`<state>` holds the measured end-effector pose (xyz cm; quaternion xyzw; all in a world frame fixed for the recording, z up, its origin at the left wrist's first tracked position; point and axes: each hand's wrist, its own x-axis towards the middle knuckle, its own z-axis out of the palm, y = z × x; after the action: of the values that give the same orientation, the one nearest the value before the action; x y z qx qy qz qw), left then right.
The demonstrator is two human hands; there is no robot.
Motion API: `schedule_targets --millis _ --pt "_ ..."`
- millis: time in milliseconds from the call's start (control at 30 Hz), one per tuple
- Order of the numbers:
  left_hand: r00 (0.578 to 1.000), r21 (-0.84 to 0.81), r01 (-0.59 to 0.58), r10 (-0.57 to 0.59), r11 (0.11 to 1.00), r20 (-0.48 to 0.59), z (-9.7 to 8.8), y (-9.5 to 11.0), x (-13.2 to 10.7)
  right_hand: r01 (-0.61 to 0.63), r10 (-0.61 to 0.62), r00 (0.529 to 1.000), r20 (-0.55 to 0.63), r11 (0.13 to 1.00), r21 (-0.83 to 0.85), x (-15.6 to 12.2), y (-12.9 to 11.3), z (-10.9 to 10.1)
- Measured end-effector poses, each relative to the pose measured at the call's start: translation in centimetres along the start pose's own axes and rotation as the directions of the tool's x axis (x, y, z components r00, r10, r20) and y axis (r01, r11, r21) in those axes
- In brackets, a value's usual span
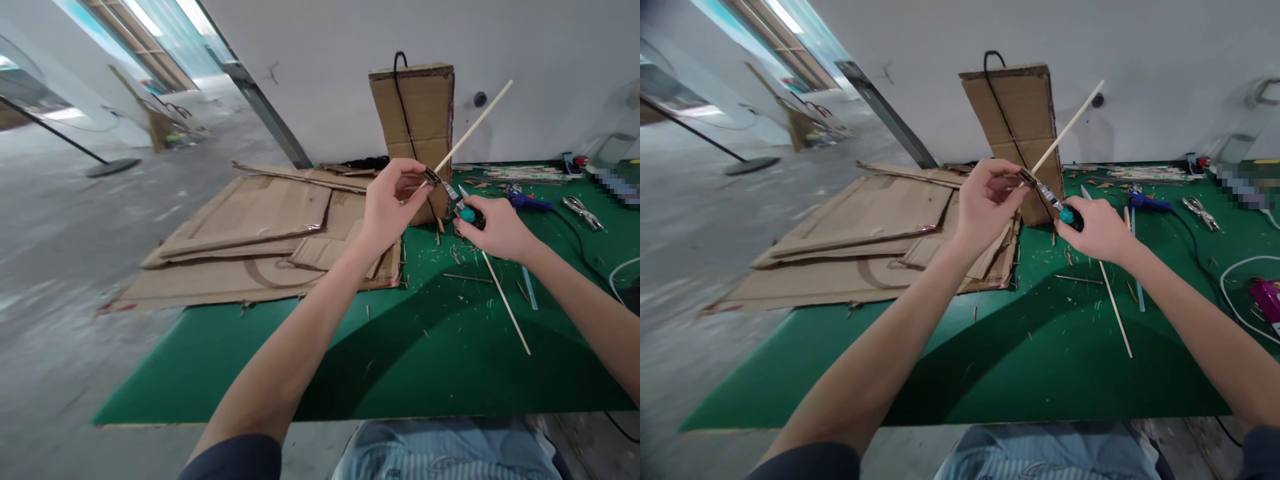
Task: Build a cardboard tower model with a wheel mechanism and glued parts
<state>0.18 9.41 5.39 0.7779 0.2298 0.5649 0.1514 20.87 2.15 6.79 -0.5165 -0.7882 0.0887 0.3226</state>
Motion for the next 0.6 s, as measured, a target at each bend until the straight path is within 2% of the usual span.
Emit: schedule_targets --millis 200,400,600 --pt "0.997 0.036 -0.027 0.029 0.999 -0.065 0.3 -0.2 -0.2 0.003 -0.004 1.0 0.03 0.999 0.052 -0.1 -0.2 -0.1" --pt "0.991 0.149 -0.076 0.091 0.986 -0.098 0.6 0.5 -0.6 0.003 -0.003 1.0 0.017 1.0 0.007 0.0 0.0 0.1" --pt "0.987 0.275 -0.13 0.151 0.953 -0.056 0.4 1.2 -0.7 -0.001 0.002 1.0 0.014 1.0 -0.03 -0.1 0.0 0.0"
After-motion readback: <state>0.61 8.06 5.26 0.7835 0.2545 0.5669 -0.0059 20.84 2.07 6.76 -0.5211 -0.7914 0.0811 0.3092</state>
